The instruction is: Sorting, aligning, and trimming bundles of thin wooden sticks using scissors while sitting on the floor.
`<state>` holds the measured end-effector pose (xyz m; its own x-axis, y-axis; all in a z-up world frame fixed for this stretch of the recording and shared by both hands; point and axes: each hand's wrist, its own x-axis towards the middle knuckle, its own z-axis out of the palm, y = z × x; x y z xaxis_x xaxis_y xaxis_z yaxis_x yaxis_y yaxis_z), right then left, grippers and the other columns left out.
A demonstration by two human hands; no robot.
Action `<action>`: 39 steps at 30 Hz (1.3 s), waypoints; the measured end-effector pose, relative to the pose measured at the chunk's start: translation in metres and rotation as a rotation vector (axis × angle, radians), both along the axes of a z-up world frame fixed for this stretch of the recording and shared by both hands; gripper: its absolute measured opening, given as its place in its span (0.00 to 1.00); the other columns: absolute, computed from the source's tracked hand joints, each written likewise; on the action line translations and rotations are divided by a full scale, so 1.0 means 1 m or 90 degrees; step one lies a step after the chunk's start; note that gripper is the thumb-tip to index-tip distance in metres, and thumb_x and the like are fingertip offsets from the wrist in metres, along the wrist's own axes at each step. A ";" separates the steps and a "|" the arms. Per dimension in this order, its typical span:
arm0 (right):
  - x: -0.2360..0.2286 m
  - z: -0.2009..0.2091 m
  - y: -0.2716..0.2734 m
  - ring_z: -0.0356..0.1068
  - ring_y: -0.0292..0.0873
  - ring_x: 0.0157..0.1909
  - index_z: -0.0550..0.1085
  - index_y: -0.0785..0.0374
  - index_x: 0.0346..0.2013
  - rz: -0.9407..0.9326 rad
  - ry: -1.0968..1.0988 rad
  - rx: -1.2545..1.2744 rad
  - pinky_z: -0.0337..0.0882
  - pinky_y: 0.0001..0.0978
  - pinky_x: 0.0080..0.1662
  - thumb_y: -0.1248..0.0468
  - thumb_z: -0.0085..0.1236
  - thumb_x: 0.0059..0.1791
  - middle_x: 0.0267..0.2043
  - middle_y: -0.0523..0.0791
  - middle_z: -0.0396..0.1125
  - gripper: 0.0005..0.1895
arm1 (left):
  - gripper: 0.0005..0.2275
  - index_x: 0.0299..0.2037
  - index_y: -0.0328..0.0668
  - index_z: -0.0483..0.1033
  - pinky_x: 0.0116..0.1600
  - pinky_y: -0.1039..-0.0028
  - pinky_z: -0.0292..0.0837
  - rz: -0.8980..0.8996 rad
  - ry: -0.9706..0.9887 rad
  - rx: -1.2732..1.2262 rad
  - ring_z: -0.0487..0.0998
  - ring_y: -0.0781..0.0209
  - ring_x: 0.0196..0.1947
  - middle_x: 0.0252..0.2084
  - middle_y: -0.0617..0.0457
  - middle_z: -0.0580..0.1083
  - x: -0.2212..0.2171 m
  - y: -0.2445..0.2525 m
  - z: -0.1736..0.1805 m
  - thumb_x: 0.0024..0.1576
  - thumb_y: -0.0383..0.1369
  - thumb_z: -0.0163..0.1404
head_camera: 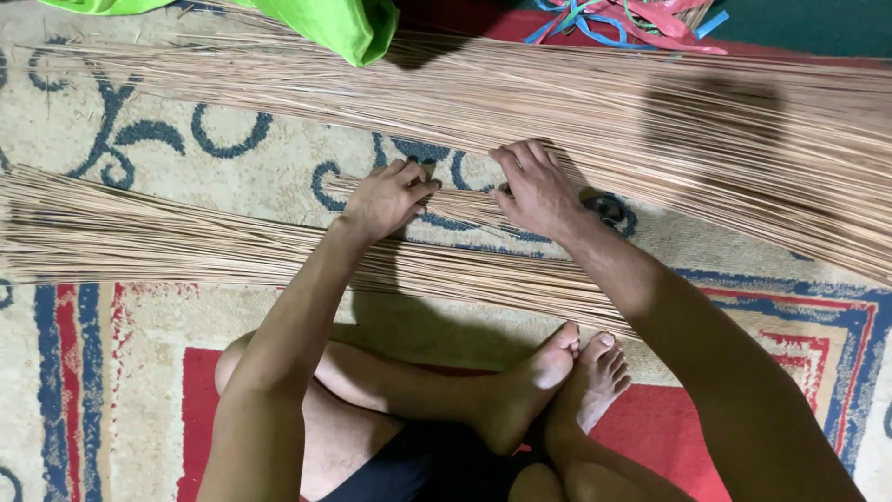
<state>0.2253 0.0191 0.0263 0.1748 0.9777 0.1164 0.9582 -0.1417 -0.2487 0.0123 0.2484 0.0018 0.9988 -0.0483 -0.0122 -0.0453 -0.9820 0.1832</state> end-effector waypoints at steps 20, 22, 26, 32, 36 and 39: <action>0.029 -0.086 0.046 0.67 0.44 0.42 0.74 0.56 0.26 -0.099 -0.229 0.126 0.68 0.35 0.40 0.60 0.67 0.39 0.32 0.42 0.64 0.09 | 0.09 0.42 0.57 0.77 0.45 0.67 0.64 0.210 -0.227 -0.009 0.71 0.58 0.41 0.39 0.59 0.68 0.055 -0.003 -0.024 0.53 0.39 0.61; 0.029 -0.083 0.043 0.67 0.44 0.41 0.74 0.56 0.25 -0.103 -0.203 0.130 0.68 0.35 0.39 0.60 0.66 0.40 0.31 0.41 0.63 0.08 | 0.10 0.42 0.56 0.77 0.44 0.65 0.64 0.205 -0.257 -0.007 0.71 0.56 0.41 0.39 0.57 0.67 0.053 -0.005 -0.025 0.52 0.39 0.62; 0.031 -0.074 0.033 0.67 0.44 0.41 0.75 0.54 0.28 -0.102 -0.115 0.132 0.69 0.35 0.41 0.60 0.65 0.42 0.32 0.40 0.63 0.06 | 0.09 0.41 0.54 0.77 0.44 0.65 0.64 0.197 -0.317 -0.028 0.71 0.55 0.40 0.39 0.56 0.67 0.048 -0.013 -0.006 0.52 0.36 0.60; 0.034 -0.054 0.014 0.68 0.45 0.43 0.75 0.55 0.30 -0.106 -0.118 0.134 0.69 0.36 0.43 0.61 0.64 0.44 0.34 0.41 0.65 0.05 | 0.07 0.41 0.52 0.77 0.46 0.65 0.64 0.152 -0.373 -0.046 0.70 0.54 0.44 0.40 0.56 0.68 0.056 -0.043 0.021 0.54 0.34 0.58; 0.028 -0.028 -0.002 0.71 0.48 0.42 0.73 0.55 0.35 -0.106 -0.073 0.123 0.69 0.39 0.45 0.61 0.59 0.48 0.33 0.42 0.65 0.05 | 0.07 0.42 0.51 0.76 0.52 0.63 0.63 0.134 -0.387 -0.027 0.70 0.54 0.48 0.44 0.56 0.69 0.064 -0.071 0.060 0.55 0.35 0.57; 0.018 -0.013 -0.019 0.74 0.50 0.36 0.71 0.56 0.39 -0.098 -0.031 0.141 0.71 0.41 0.42 0.59 0.52 0.54 0.30 0.44 0.68 0.05 | 0.14 0.52 0.47 0.73 0.65 0.59 0.58 0.130 -0.345 0.011 0.69 0.52 0.59 0.53 0.51 0.69 0.065 -0.092 0.091 0.57 0.33 0.57</action>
